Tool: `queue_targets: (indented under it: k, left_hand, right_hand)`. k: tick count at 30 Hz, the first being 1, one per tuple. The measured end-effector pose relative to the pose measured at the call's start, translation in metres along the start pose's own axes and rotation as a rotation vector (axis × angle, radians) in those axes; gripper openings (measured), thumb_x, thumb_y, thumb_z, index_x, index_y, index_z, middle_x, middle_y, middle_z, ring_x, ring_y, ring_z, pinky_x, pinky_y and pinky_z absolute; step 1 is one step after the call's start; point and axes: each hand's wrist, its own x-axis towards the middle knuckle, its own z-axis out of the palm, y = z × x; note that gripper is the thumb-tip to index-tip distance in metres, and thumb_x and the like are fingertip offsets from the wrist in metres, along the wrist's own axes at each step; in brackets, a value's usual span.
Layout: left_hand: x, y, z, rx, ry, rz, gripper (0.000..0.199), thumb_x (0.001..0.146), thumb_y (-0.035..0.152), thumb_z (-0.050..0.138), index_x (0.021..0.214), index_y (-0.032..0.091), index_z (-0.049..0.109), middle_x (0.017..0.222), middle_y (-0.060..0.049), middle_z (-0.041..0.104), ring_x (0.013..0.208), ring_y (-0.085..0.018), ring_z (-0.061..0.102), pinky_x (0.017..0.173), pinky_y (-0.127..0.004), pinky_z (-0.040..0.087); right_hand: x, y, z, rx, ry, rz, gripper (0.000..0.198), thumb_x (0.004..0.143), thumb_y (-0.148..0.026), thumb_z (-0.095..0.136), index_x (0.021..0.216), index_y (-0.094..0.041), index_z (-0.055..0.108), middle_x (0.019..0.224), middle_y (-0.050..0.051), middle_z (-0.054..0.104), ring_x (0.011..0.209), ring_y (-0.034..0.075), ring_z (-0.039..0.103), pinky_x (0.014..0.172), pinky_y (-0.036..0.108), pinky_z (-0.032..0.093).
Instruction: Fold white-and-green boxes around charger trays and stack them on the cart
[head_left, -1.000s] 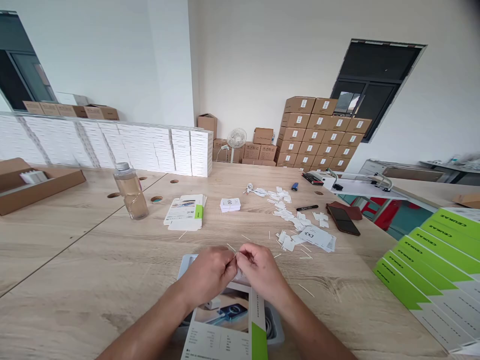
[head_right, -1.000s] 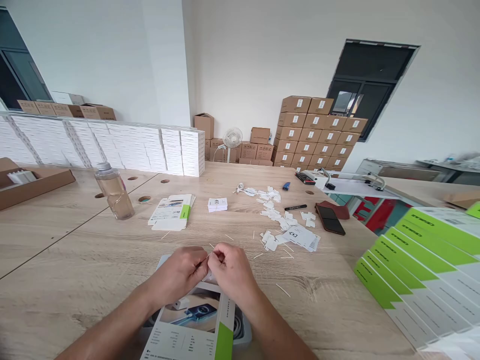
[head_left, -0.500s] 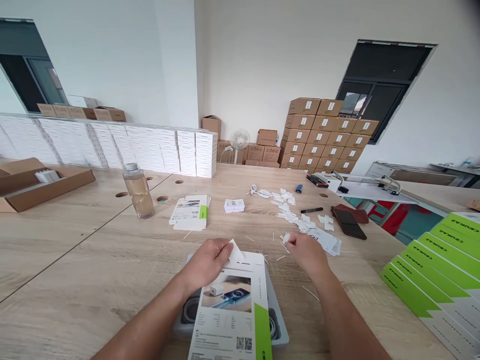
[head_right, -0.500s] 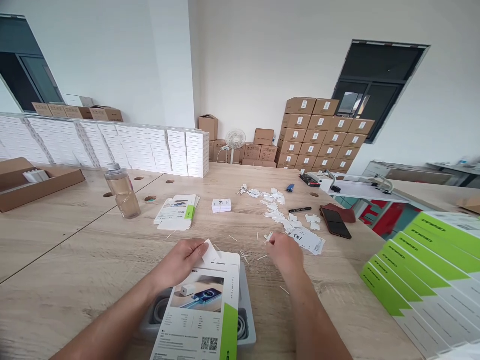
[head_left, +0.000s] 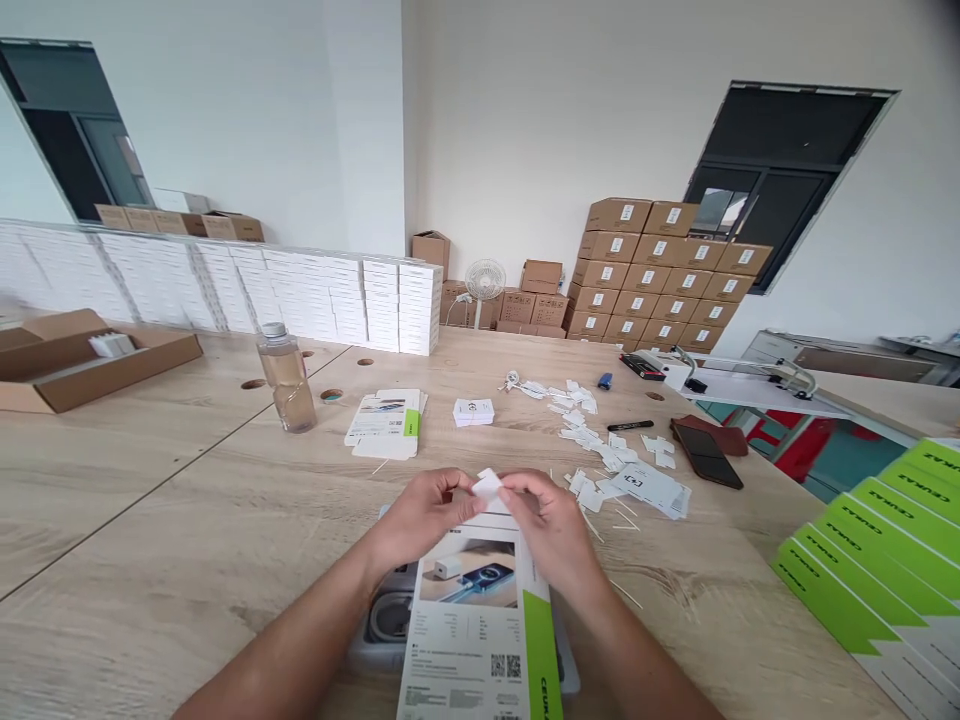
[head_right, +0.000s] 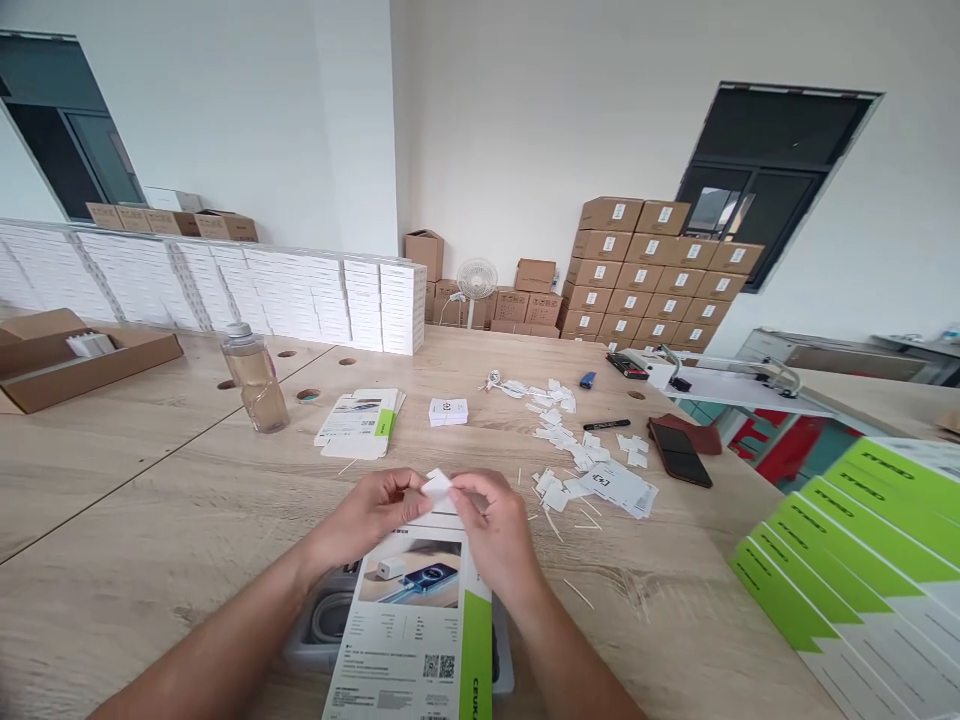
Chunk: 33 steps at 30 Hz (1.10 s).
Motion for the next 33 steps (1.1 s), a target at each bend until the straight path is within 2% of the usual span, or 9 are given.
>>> queue_targets:
  k: [2, 4, 7, 9, 11, 15, 17, 24, 33]
  left_hand:
    - [0.001, -0.001, -0.003, -0.217, -0.037, -0.058, 0.058, 0.063, 0.033, 0.079, 0.114, 0.017, 0.055, 0.08, -0.001, 0.062, 0.068, -0.013, 0.057, 0.063, -0.025, 0.043]
    - [0.002, -0.003, -0.005, -0.337, -0.032, -0.126, 0.069, 0.059, 0.028, 0.082, 0.12, 0.017, 0.053, 0.085, -0.004, 0.065, 0.07, -0.015, 0.061, 0.065, -0.027, 0.044]
    - [0.003, -0.007, -0.007, -0.373, 0.005, -0.186, 0.04, 0.061, 0.029, 0.079, 0.094, 0.012, 0.063, 0.08, -0.005, 0.066, 0.067, -0.015, 0.061, 0.061, -0.025, 0.044]
    - [0.003, -0.008, -0.007, -0.373, 0.066, -0.171, 0.032, 0.062, 0.031, 0.077, 0.082, 0.013, 0.061, 0.074, -0.002, 0.065, 0.061, -0.013, 0.058, 0.055, -0.023, 0.041]
    - [0.003, -0.009, -0.006, -0.367, 0.12, -0.146, 0.032, 0.063, 0.032, 0.076, 0.081, 0.014, 0.058, 0.071, 0.0, 0.063, 0.056, -0.011, 0.056, 0.051, -0.02, 0.037]
    - [0.0, -0.006, -0.004, -0.327, 0.093, -0.148, 0.029, 0.067, 0.031, 0.073, 0.085, 0.014, 0.058, 0.072, 0.0, 0.063, 0.055, -0.01, 0.054, 0.049, -0.02, 0.035]
    - [-0.001, -0.003, -0.004, -0.315, 0.089, -0.157, 0.028, 0.067, 0.031, 0.072, 0.085, 0.014, 0.059, 0.071, -0.001, 0.063, 0.055, -0.01, 0.054, 0.049, -0.02, 0.035]
    - [0.0, -0.002, -0.007, -0.321, 0.143, -0.128, 0.025, 0.067, 0.03, 0.071, 0.083, 0.014, 0.061, 0.068, 0.001, 0.06, 0.053, -0.009, 0.05, 0.049, -0.02, 0.033]
    - [-0.004, 0.006, -0.003, -0.213, 0.111, -0.006, 0.024, 0.072, 0.031, 0.07, 0.085, 0.013, 0.062, 0.071, 0.0, 0.061, 0.057, -0.009, 0.051, 0.053, -0.021, 0.037]
  right_hand:
    - [0.002, 0.003, -0.009, -0.008, 0.024, 0.017, 0.02, 0.089, -0.035, 0.052, 0.095, -0.023, 0.067, 0.097, 0.006, 0.07, 0.089, 0.022, 0.064, 0.075, 0.033, 0.051]
    - [0.003, 0.004, -0.016, -0.093, 0.042, -0.092, 0.019, 0.09, -0.033, 0.051, 0.094, -0.023, 0.067, 0.093, 0.006, 0.07, 0.086, 0.022, 0.063, 0.075, 0.033, 0.049]
    - [0.004, 0.004, -0.018, -0.276, 0.02, -0.349, 0.018, 0.091, -0.024, 0.049, 0.093, -0.025, 0.067, 0.088, 0.004, 0.069, 0.084, 0.021, 0.06, 0.078, 0.036, 0.045]
    - [0.003, 0.003, -0.016, -0.385, 0.014, -0.47, 0.02, 0.09, -0.018, 0.049, 0.093, -0.025, 0.067, 0.086, 0.003, 0.069, 0.084, 0.021, 0.059, 0.079, 0.037, 0.041]
    - [0.003, 0.003, -0.014, -0.456, 0.02, -0.535, 0.021, 0.089, -0.014, 0.05, 0.093, -0.025, 0.068, 0.086, 0.003, 0.07, 0.084, 0.02, 0.058, 0.08, 0.038, 0.04]
    - [0.002, 0.006, -0.011, -0.498, 0.094, -0.627, 0.024, 0.087, -0.01, 0.053, 0.098, -0.025, 0.068, 0.087, 0.002, 0.071, 0.089, 0.021, 0.058, 0.081, 0.038, 0.041]
    - [0.002, 0.008, -0.011, -0.502, 0.112, -0.653, 0.026, 0.086, -0.01, 0.054, 0.101, -0.026, 0.068, 0.088, 0.002, 0.072, 0.09, 0.021, 0.059, 0.081, 0.038, 0.042]
    - [0.003, 0.008, -0.012, -0.507, 0.003, -0.704, 0.031, 0.085, -0.007, 0.052, 0.102, -0.028, 0.069, 0.091, 0.003, 0.071, 0.091, 0.021, 0.059, 0.079, 0.037, 0.045]
    - [0.0, 0.004, -0.005, -0.407, 0.02, -0.528, 0.024, 0.088, -0.013, 0.053, 0.094, -0.028, 0.071, 0.092, 0.005, 0.065, 0.088, 0.02, 0.056, 0.076, 0.036, 0.047]
